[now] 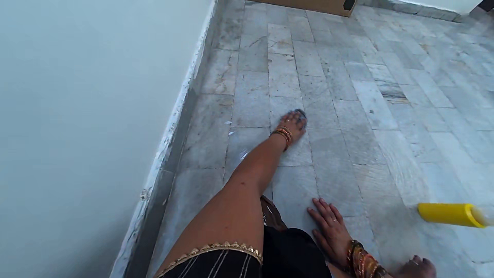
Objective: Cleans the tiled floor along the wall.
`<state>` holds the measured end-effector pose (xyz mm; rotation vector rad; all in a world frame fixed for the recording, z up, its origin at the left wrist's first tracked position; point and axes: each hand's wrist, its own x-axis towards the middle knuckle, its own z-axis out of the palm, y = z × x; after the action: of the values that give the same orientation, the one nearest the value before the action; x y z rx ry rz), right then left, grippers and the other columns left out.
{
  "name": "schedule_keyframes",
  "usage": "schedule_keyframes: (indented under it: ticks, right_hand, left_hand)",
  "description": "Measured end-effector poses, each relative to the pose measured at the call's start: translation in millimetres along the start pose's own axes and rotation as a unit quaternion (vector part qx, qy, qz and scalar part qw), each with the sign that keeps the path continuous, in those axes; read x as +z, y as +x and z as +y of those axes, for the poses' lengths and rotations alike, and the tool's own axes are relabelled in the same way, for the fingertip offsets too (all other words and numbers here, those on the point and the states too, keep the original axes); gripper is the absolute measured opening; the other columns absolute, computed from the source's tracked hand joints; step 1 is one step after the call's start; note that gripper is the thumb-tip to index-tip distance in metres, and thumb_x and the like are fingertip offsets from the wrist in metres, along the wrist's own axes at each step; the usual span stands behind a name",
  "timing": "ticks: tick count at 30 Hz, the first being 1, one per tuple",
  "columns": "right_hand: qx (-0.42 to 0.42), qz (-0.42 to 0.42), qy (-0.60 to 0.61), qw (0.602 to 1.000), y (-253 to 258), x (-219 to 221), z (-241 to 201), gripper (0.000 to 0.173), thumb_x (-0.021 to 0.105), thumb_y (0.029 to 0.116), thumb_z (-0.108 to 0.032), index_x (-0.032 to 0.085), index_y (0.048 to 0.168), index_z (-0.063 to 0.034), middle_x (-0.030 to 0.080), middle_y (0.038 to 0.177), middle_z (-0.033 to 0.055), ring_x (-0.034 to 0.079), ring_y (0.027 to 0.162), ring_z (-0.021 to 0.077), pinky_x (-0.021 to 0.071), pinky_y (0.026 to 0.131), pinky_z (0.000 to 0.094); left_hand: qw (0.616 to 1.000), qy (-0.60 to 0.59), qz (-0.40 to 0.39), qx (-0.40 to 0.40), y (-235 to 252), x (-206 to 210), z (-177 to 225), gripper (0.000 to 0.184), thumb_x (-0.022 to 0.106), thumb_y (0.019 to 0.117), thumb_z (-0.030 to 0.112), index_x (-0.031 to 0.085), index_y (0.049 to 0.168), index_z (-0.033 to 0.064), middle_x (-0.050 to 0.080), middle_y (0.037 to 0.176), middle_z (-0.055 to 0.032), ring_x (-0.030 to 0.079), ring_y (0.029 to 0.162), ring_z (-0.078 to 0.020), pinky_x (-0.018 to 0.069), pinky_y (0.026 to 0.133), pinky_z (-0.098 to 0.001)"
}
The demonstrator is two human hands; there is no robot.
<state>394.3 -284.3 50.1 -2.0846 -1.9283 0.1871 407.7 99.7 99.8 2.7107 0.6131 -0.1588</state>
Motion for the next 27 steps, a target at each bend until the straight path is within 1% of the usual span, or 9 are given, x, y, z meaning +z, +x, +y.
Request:
schedule_keyframes:
  ticks: [2, 4, 7, 11, 14, 16, 22, 25, 27]
  right_hand:
    - [0.001, -0.004, 0.004, 1.000, 1, -1, 0, 0.052, 0.036, 0.1054, -0.046, 0.056, 0.148, -0.0234, 0.048, 0.160, 0.0105, 0.042, 0.150, 0.0310, 0.0309, 0.120, 0.0574]
    - [0.004, -0.012, 0.014, 1.000, 2, -4, -2, 0.053, 0.037, 0.1052, -0.046, 0.056, 0.148, -0.0226, 0.048, 0.160, 0.0110, 0.042, 0.150, 0.0320, 0.0313, 0.120, 0.0587]
    - [0.008, -0.020, 0.029, 0.999, 4, -8, -4, 0.052, 0.042, 0.1033, -0.043, 0.058, 0.148, -0.0200, 0.048, 0.159, 0.0126, 0.044, 0.149, 0.0349, 0.0322, 0.118, 0.0621]
    - [0.009, -0.025, 0.028, 0.999, 5, -7, -3, 0.053, 0.044, 0.1021, -0.042, 0.057, 0.148, -0.0192, 0.047, 0.160, 0.0129, 0.044, 0.148, 0.0363, 0.0323, 0.118, 0.0635]
    - [0.015, -0.040, 0.036, 0.998, 6, -7, -2, 0.054, 0.046, 0.1014, -0.040, 0.056, 0.150, -0.0186, 0.045, 0.162, 0.0129, 0.040, 0.150, 0.0372, 0.0292, 0.119, 0.0647]
    - [0.021, -0.052, 0.046, 0.997, 7, -7, -2, 0.054, 0.047, 0.1015, -0.039, 0.055, 0.151, -0.0185, 0.043, 0.162, 0.0132, 0.038, 0.151, 0.0379, 0.0268, 0.120, 0.0652]
    - [0.059, -0.141, 0.087, 0.984, 18, -15, 0, 0.060, 0.047, 0.1021, -0.041, 0.045, 0.158, -0.0196, 0.030, 0.170, 0.0110, 0.021, 0.159, 0.0338, 0.0123, 0.126, 0.0614]
    - [0.076, -0.198, 0.097, 0.972, 25, -25, 0, 0.062, 0.049, 0.1028, -0.038, 0.040, 0.161, -0.0193, 0.023, 0.172, 0.0103, 0.013, 0.161, 0.0313, 0.0061, 0.128, 0.0591]
    - [0.083, -0.239, 0.108, 0.961, 32, -38, -2, 0.061, 0.052, 0.1032, -0.032, 0.038, 0.161, -0.0170, 0.020, 0.173, 0.0121, 0.011, 0.161, 0.0318, 0.0055, 0.128, 0.0586]
  left_hand:
    - [1.000, 0.003, -0.022, 0.019, -7, 0, 6, 0.054, 0.033, 0.1120, 0.042, 0.031, 0.163, 0.0240, 0.015, 0.173, -0.0094, 0.010, 0.160, -0.0331, 0.0100, 0.127, -0.0577]
    - [1.000, -0.009, 0.005, 0.001, -19, -4, -17, 0.053, 0.035, 0.1120, 0.038, 0.033, 0.163, 0.0219, 0.018, 0.172, -0.0100, 0.013, 0.160, -0.0330, 0.0112, 0.126, -0.0582]
    - [0.994, -0.012, 0.050, -0.098, -50, -18, -80, 0.055, 0.035, 0.1121, 0.037, 0.030, 0.164, 0.0195, 0.016, 0.172, -0.0156, 0.012, 0.159, -0.0378, 0.0120, 0.125, -0.0611]
    - [0.962, -0.028, 0.084, -0.257, -133, -39, -153, 0.058, 0.035, 0.1122, 0.039, 0.026, 0.164, 0.0150, 0.013, 0.171, -0.0228, 0.010, 0.158, -0.0448, 0.0115, 0.123, -0.0660]
    - [0.947, -0.027, 0.102, -0.304, -193, -31, -183, 0.059, 0.036, 0.1125, 0.036, 0.025, 0.164, 0.0084, 0.012, 0.169, -0.0281, 0.010, 0.157, -0.0489, 0.0107, 0.125, -0.0651]
    - [0.946, -0.013, 0.106, -0.305, -219, -16, -180, 0.059, 0.037, 0.1123, 0.033, 0.025, 0.163, 0.0074, 0.013, 0.169, -0.0285, 0.012, 0.157, -0.0486, 0.0115, 0.125, -0.0630]
    - [0.944, 0.007, 0.083, -0.319, -300, 32, -127, 0.058, 0.033, 0.1118, 0.039, 0.024, 0.165, 0.0188, 0.011, 0.172, -0.0182, 0.008, 0.160, -0.0381, 0.0075, 0.126, -0.0605]
    - [0.952, 0.013, 0.107, -0.285, -368, 63, -95, 0.056, 0.036, 0.1103, 0.037, 0.031, 0.163, 0.0189, 0.016, 0.171, -0.0193, 0.012, 0.159, -0.0405, 0.0101, 0.126, -0.0616]
    - [0.957, 0.011, 0.108, -0.268, -410, 77, -70, 0.054, 0.044, 0.1090, 0.024, 0.036, 0.161, 0.0157, 0.022, 0.168, -0.0243, 0.018, 0.157, -0.0450, 0.0140, 0.125, -0.0615]
